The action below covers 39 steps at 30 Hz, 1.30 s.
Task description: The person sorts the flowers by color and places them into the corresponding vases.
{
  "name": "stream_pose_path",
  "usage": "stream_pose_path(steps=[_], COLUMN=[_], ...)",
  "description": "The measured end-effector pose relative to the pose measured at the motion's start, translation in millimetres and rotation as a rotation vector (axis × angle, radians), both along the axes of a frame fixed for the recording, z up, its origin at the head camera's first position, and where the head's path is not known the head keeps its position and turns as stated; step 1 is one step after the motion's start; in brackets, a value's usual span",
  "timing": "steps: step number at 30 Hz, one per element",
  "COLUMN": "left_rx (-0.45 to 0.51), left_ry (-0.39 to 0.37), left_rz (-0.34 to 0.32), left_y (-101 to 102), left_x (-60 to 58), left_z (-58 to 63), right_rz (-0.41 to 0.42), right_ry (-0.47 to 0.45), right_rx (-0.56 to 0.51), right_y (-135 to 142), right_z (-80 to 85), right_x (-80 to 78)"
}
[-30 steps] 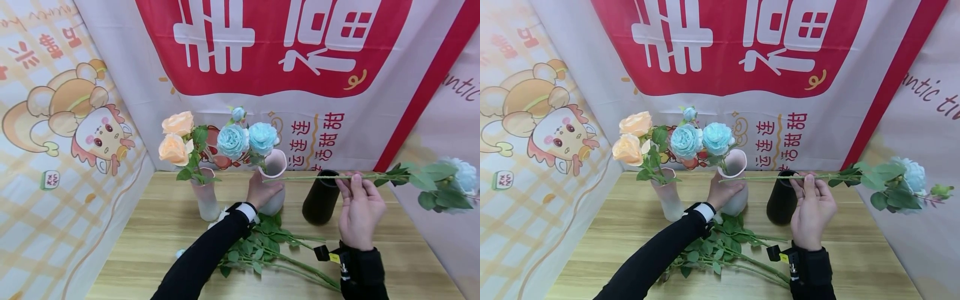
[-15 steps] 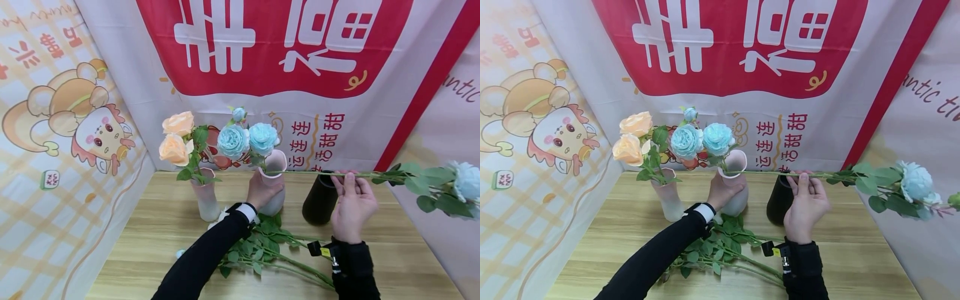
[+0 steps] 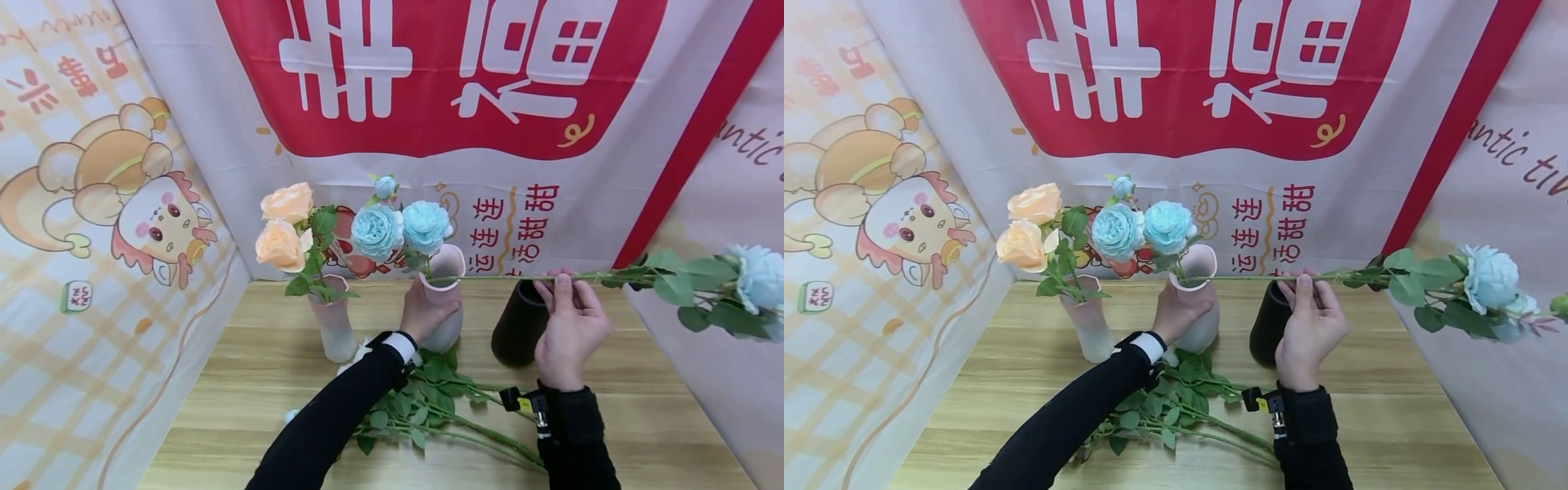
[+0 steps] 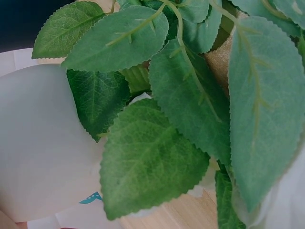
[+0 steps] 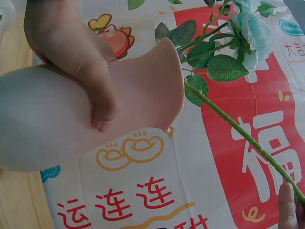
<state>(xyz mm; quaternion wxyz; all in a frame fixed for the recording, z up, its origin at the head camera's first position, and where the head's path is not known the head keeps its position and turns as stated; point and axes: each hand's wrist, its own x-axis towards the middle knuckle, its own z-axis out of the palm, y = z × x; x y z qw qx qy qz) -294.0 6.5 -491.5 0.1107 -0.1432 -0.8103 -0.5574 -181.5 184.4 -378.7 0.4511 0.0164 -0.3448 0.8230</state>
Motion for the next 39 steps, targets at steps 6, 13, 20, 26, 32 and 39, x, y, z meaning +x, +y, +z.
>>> stream_pose_path(steps=[6,13,20,26,32,39], left_rx=[0.018,0.023,0.040,0.029,0.039,0.040], left_ry=[0.004,0.006,0.003,0.011,0.028,0.043], left_rz=[-0.006,-0.007,-0.006,0.011,-0.006,-0.006], left_y=[1,1,0,0,4,1], left_x=[-0.6,0.7,-0.9,-0.5,-0.2,0.9], left_z=[-0.9,1.0,-2.1,-5.9,-6.4,-2.3], right_rz=[-0.043,-0.015,0.020,0.047,0.055,0.019], right_ry=[0.011,-0.024,-0.049,-0.112,-0.209,-0.258], right_rx=[0.066,0.150,0.340,0.652,0.839,0.960], right_y=[-3,-11,-24,-47,-57,-54], right_z=[2.6,4.0,9.5,13.0,5.0,-21.2], right_x=[2.4,2.0,-7.5,-7.8,-10.5,-38.4])
